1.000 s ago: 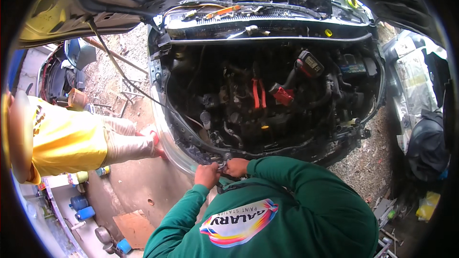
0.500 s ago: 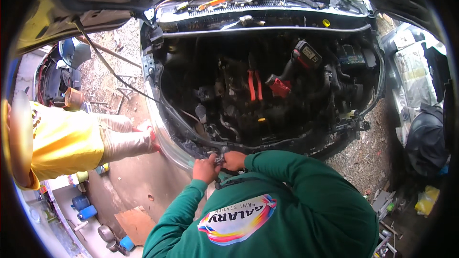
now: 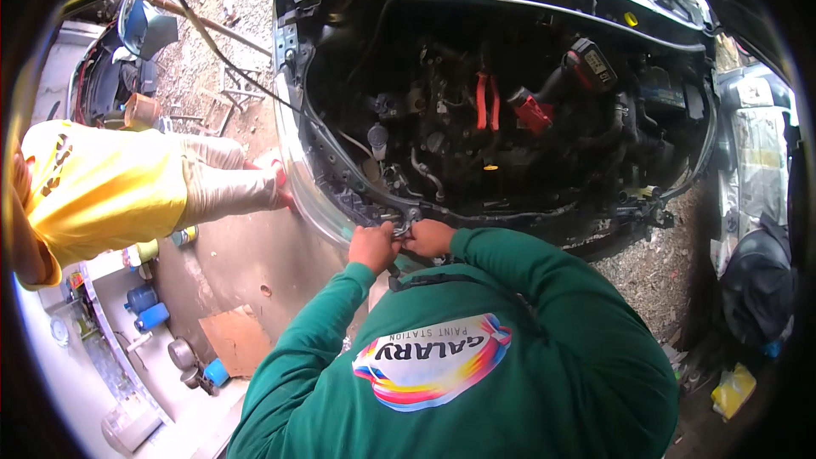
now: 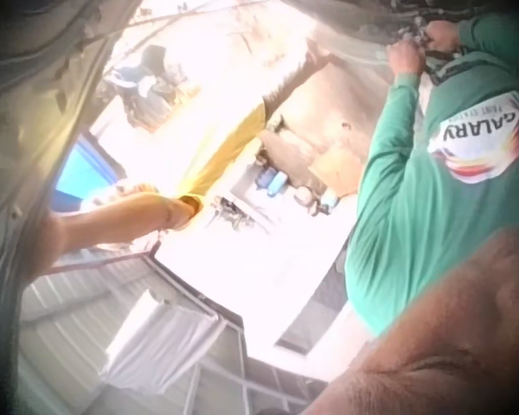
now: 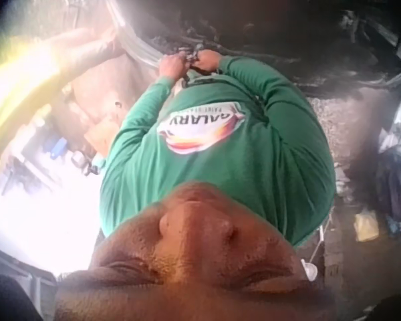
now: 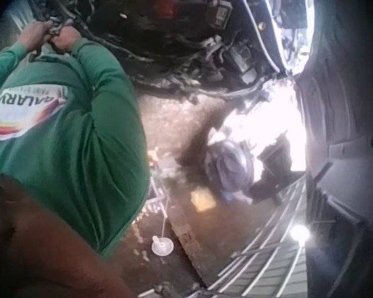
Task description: The person manipulates internal components within the engine bay and fastens the upper edge of the bumper cover to the frame using a power drill.
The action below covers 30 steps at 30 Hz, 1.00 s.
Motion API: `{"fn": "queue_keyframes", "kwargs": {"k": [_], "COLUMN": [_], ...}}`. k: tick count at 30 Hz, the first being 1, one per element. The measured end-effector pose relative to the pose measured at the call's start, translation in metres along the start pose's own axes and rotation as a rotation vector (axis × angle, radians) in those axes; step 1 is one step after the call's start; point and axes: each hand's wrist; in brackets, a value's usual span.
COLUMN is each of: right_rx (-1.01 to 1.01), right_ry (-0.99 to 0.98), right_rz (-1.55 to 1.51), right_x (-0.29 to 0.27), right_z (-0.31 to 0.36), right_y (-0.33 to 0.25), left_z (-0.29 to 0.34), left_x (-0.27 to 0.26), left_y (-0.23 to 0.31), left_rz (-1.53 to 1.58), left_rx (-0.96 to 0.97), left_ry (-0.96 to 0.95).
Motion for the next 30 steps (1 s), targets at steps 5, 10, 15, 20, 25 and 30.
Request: {"fn": "queue_keyframes", "kwargs": {"k": [5, 10, 15, 20, 25, 30], "right_rx": [0.039, 0.038, 0.019, 0.061, 0.086, 0.136], "right_ry": [-0.006, 0.036, 0.118, 0.024, 0.025, 0.054], "right_rz": [-0.015, -0.007, -0.149, -0.213, -0.203, -0.144], "right_x": [-0.01, -0.01, 0.002, -0.008, -0.011, -0.013], "right_z": [0.006, 0.007, -0.001, -0.001, 0.001, 0.003], "right_y": [-0.003, -0.009, -0.001, -0.008, -0.011, -0.018], "left_z": [-0.001, -0.006, -0.015, -0.019, -0.014, -0.012], "left_x": [-0.001, -0.007, -0.01, -0.02, -0.016, -0.033], "left_y": [0.007, -0.005, 0.001, 0.001, 0.001, 0.001], "left_rz": [0.004, 0.066, 0.086, 0.1, 0.134, 0.312], "left_rx": [0.024, 0.038, -0.05, -0.127, -0.222, -0.3], "left_ry": [0.106, 0.01, 0.041, -0.007, 0.107, 0.22]}}
Point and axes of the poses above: each hand's wrist, its own z-axis away from the middle knuckle, its own x-axis out of the palm, y = z × x, and after that the axes turned 15 degrees about z, right-handed
